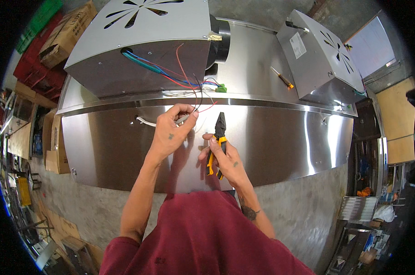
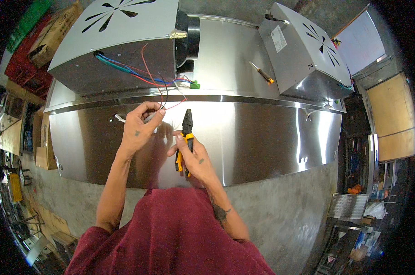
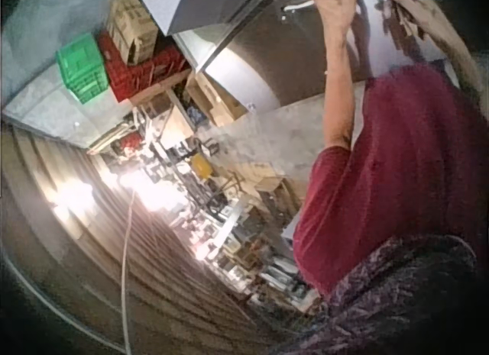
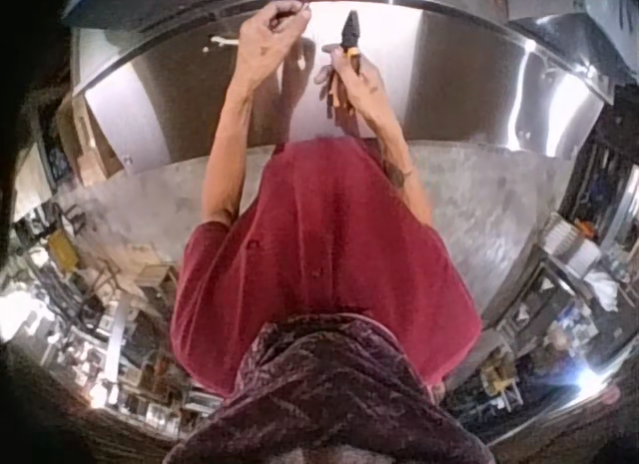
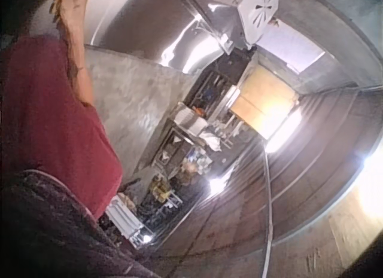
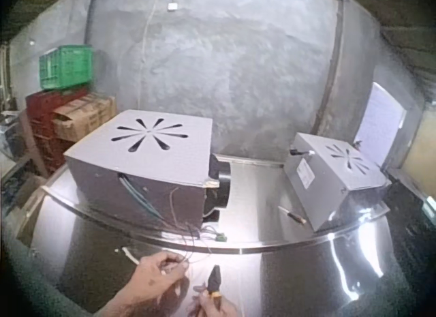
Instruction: The person strips insulation from several colored wires using pliers, then inserts the exposed ends into a green terminal block and tightens the screws with a screwdriver. The person repeats this process for multiple wires, securing each connection.
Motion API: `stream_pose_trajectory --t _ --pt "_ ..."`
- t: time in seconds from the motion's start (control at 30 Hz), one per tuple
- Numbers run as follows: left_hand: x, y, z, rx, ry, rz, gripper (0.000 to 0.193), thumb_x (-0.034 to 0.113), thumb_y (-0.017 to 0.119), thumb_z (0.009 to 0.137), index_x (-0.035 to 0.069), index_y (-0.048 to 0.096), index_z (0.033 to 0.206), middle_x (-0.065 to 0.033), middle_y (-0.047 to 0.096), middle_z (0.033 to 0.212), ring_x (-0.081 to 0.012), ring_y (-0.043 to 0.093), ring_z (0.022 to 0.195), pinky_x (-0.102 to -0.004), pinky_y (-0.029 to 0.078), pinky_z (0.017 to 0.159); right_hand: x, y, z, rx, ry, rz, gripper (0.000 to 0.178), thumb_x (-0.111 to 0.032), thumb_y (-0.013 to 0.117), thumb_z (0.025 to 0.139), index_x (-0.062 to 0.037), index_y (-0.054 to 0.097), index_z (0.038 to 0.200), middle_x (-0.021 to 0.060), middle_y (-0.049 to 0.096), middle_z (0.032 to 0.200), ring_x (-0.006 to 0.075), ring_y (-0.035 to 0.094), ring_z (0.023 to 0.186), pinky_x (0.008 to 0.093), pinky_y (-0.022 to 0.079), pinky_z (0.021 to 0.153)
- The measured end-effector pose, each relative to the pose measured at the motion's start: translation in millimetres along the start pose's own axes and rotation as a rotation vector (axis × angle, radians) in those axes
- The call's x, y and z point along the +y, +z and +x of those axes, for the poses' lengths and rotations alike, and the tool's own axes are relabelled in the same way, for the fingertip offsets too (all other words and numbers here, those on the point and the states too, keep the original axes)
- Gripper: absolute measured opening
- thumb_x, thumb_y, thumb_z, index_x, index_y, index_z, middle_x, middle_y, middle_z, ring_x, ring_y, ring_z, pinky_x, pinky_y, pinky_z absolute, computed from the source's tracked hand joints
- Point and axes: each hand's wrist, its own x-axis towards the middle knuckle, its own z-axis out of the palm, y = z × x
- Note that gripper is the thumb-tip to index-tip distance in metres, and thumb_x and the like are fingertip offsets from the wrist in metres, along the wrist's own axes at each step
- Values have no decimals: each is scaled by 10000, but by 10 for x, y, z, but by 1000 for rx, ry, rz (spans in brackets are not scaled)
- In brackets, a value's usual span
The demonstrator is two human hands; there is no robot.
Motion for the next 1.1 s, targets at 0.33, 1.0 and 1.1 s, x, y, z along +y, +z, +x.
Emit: stream_pose_trajectory --t 0.33,1.0,1.1 --pt "74 -71 -59 25 -15 16 262 204 775 1046 -43 737 1127 -48 747 913 -89 663 860 -285 544 779 83 115 125 -110 -86 26 634 -559 478 1167 -4 612 1443 50 711 973 106 652 730 277 563 643" --pt "85 -71 -86 1 -31 20 277 193 772 1044 -62 744 1149 -104 790 1045 -143 728 1010 -317 575 942 46 36 -73 -5 -94 227 493 -435 567 1168 6 598 1387 84 729 984 77 608 671 240 527 586" --pt "96 -76 -100 -2 -34 29 279 192 772 1045 -63 744 1154 -112 794 1051 -148 731 1018 -319 577 947 122 137 -1 -19 -95 126 497 -456 570 1165 13 621 1323 68 708 910 126 706 758 286 597 671"
